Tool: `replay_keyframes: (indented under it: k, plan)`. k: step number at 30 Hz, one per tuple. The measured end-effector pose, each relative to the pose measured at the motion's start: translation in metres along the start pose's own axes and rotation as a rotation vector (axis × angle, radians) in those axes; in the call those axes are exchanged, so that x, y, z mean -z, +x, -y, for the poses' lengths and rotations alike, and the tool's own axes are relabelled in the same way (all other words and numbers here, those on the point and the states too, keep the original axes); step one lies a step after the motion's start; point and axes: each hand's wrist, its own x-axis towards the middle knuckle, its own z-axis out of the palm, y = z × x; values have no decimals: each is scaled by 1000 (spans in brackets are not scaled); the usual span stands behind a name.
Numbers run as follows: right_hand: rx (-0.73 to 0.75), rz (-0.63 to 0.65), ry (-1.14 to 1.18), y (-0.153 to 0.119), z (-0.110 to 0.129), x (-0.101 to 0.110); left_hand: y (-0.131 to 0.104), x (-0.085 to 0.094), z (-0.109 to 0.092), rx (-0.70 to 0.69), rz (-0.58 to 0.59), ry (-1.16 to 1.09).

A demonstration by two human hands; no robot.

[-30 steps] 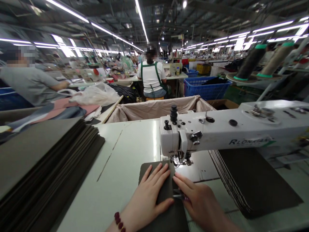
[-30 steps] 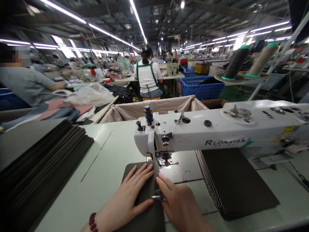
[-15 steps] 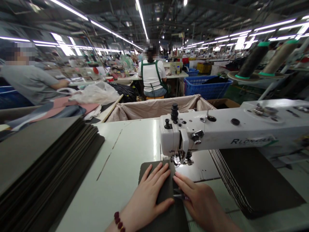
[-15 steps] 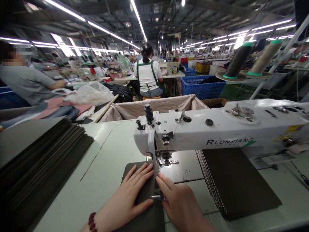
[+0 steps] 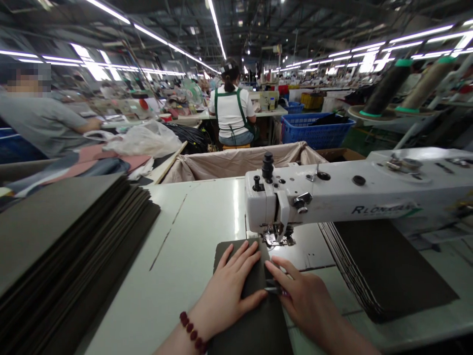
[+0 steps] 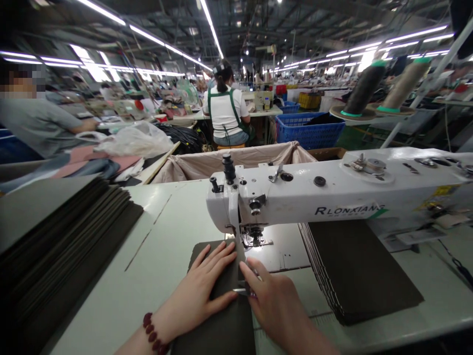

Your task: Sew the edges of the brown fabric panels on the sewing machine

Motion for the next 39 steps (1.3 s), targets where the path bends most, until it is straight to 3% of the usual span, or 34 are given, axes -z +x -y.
replay_keyframes:
  k: [14,39]
  plan:
    - [-40,-8,-78,0,2,1,-3,7,3,-29,2,8]
    - [-53,-7,-51,-1,-1,0,-3,3,5,-30,46,57]
